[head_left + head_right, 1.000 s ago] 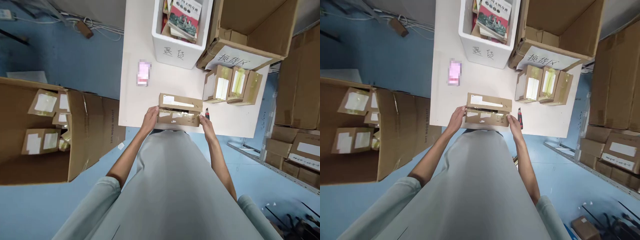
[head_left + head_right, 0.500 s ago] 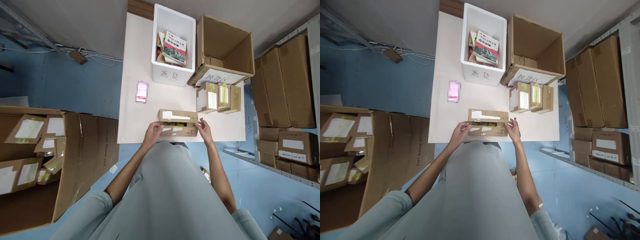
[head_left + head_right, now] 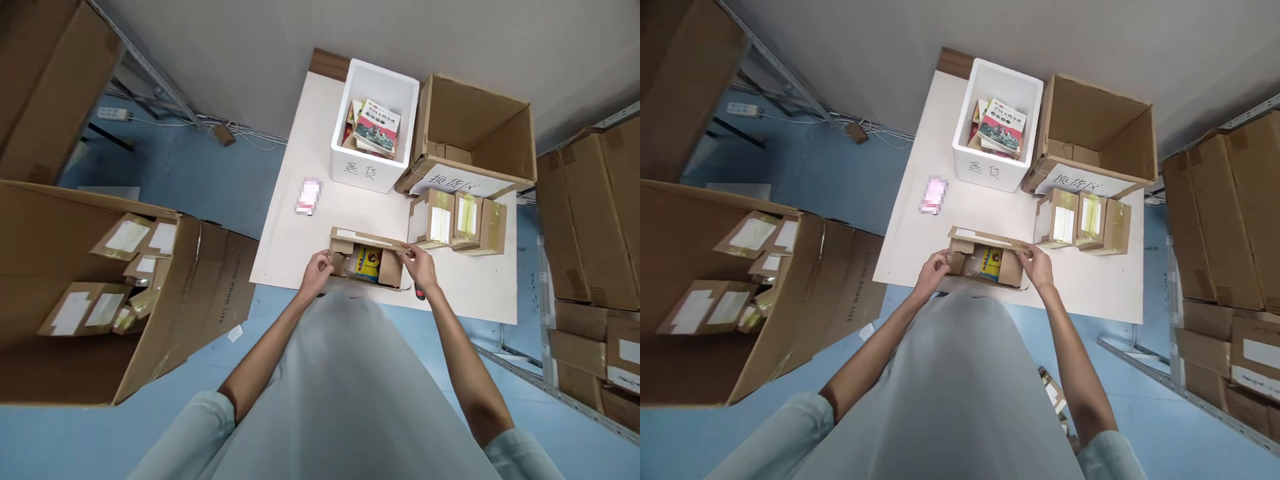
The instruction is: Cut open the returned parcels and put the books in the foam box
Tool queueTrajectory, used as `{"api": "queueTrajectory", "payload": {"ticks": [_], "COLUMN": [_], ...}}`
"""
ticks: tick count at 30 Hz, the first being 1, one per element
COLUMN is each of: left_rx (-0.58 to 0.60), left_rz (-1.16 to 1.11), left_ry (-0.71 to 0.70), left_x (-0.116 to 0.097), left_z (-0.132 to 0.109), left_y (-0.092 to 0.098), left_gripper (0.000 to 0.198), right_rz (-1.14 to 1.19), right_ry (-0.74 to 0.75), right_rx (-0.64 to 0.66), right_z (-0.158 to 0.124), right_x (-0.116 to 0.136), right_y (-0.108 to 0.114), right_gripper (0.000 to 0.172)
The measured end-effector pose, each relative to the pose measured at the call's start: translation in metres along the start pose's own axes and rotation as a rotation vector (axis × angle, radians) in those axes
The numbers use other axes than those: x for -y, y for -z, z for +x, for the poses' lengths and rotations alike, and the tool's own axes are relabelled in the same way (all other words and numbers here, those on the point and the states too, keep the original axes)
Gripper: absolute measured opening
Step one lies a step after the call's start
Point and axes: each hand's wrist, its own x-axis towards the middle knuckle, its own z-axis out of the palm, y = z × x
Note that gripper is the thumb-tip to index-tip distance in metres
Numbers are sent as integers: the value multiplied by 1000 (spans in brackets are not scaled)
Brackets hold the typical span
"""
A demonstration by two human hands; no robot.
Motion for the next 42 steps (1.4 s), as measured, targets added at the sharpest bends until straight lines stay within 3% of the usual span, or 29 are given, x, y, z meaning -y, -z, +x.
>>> {"api": "queueTrajectory", "payload": {"ticks": [2,6,10,13,16,21,25,28,33,37,39,42], "left_rx": [24,65,-9,3,6,-64,-101,-79,-46,-30,-58,-100], "left_rz": [-41,-30,61,151,199,215,219,264,400,466,517,635], "left_ry": [-4,-14,45,87,60,0,-13,-32,-73,-99,-128,-280], "left_x": [3,4,7,12,18,25,30,31,33,36,34,21], "left_z": [2,1,-12,-24,-34,-42,-42,-40,-34,-34,-37,-43], "left_y": [1,6,15,18,16,1,-4,-1,-2,-8,-10,-15], "left_gripper": [18,61,82,87,96,106,115,116,109,105,105,98], "right_rz": [12,43,128,154,134,53,16,101,140,4,-14,-13], "right_ry": [58,69,-1,-84,-80,154,200,240,238,144,140,206], "right_rx": [4,6,-21,-73,-80,-35,9,10,-91,-177,-147,-27], "right_z": [19,66,99,104,93,58,45,38,4,-29,-42,-56], "right_x": [-6,-18,-26,-27,-21,0,7,-9,-61,-81,-79,-70], "right_y": [9,12,-9,-28,-43,-65,-59,-31,10,4,-5,-17], "right_gripper": [53,62,51,54,58,74,69,62,53,53,44,39]}}
